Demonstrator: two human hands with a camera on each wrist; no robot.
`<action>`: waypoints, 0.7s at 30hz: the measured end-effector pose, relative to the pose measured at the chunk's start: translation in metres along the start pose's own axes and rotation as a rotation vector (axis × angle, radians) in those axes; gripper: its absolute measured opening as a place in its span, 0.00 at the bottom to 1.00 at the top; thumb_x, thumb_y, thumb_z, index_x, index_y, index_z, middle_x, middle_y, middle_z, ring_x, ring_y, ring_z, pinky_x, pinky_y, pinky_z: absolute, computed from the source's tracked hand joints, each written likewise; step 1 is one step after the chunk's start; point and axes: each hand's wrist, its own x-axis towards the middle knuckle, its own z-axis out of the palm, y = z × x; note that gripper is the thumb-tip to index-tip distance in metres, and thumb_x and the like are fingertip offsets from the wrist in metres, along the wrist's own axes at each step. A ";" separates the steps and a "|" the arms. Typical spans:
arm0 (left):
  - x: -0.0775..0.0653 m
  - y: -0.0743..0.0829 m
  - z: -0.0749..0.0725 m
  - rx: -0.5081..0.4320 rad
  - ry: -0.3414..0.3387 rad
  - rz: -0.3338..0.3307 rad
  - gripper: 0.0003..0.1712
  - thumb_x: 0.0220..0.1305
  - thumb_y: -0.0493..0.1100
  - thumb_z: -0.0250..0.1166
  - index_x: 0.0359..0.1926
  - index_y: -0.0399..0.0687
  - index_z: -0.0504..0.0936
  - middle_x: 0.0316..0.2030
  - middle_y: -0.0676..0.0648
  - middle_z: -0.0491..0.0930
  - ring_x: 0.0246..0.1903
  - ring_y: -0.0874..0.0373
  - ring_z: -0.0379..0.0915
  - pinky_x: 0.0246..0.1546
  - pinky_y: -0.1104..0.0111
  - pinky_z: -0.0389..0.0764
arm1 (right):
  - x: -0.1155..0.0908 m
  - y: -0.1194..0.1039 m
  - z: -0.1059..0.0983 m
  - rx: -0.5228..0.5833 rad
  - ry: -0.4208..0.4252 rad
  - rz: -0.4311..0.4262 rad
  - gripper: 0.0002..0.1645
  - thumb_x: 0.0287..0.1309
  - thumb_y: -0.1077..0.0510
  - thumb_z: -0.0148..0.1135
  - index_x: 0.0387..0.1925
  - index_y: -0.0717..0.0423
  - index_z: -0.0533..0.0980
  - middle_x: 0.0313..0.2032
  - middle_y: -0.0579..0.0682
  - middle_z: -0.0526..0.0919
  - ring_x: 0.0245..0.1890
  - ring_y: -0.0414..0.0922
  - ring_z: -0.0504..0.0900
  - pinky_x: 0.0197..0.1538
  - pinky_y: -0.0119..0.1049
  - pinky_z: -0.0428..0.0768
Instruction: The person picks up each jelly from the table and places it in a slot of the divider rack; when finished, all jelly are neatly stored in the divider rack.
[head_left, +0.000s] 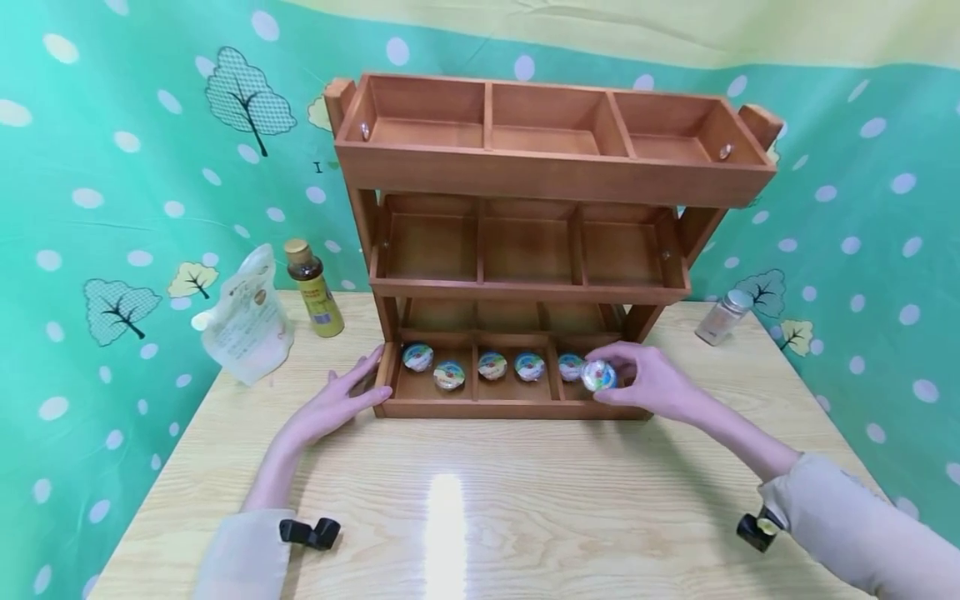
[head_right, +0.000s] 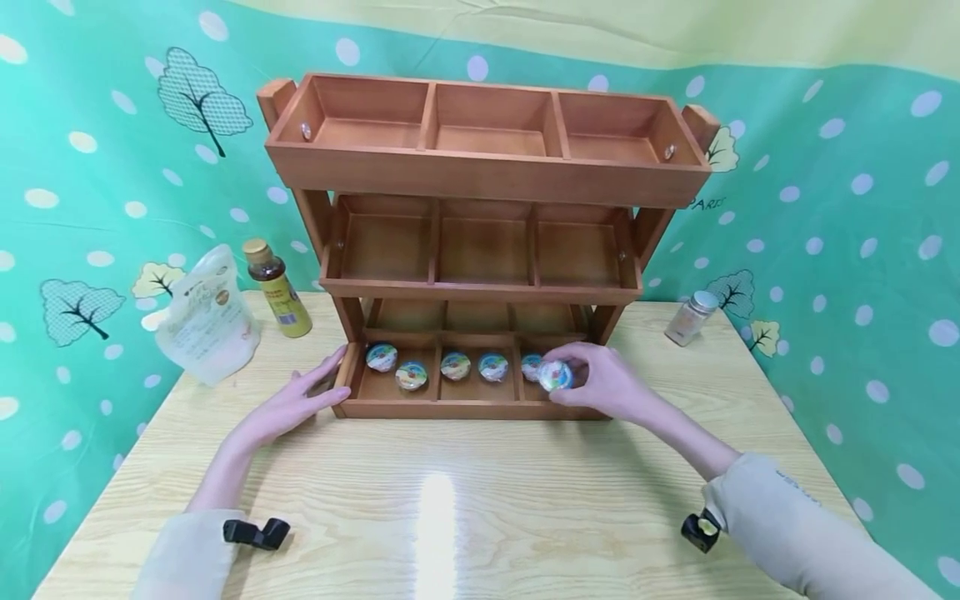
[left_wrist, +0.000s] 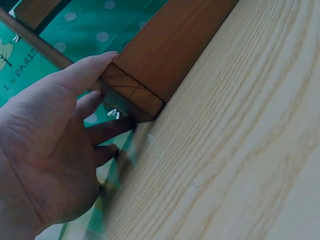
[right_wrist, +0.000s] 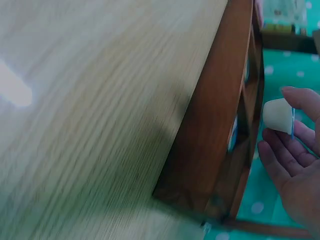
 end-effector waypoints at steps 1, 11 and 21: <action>0.001 0.000 0.000 0.000 0.000 0.002 0.47 0.73 0.66 0.58 0.82 0.75 0.43 0.84 0.44 0.42 0.82 0.33 0.27 0.75 0.30 0.21 | 0.001 0.004 -0.003 -0.015 0.007 0.016 0.28 0.49 0.57 0.81 0.54 0.53 0.83 0.43 0.50 0.89 0.36 0.38 0.86 0.39 0.30 0.86; 0.002 0.001 0.002 0.001 0.004 0.006 0.47 0.73 0.65 0.58 0.83 0.71 0.44 0.84 0.48 0.43 0.83 0.37 0.29 0.76 0.32 0.21 | 0.008 0.031 -0.012 -0.234 0.098 0.074 0.24 0.50 0.52 0.80 0.49 0.53 0.85 0.36 0.50 0.87 0.32 0.42 0.81 0.34 0.31 0.78; 0.000 0.001 0.001 0.000 0.003 -0.002 0.47 0.73 0.65 0.58 0.83 0.70 0.43 0.84 0.47 0.42 0.82 0.34 0.26 0.75 0.30 0.22 | 0.020 0.045 -0.007 -0.386 0.092 0.099 0.24 0.51 0.46 0.79 0.48 0.50 0.86 0.43 0.54 0.90 0.42 0.54 0.87 0.46 0.54 0.84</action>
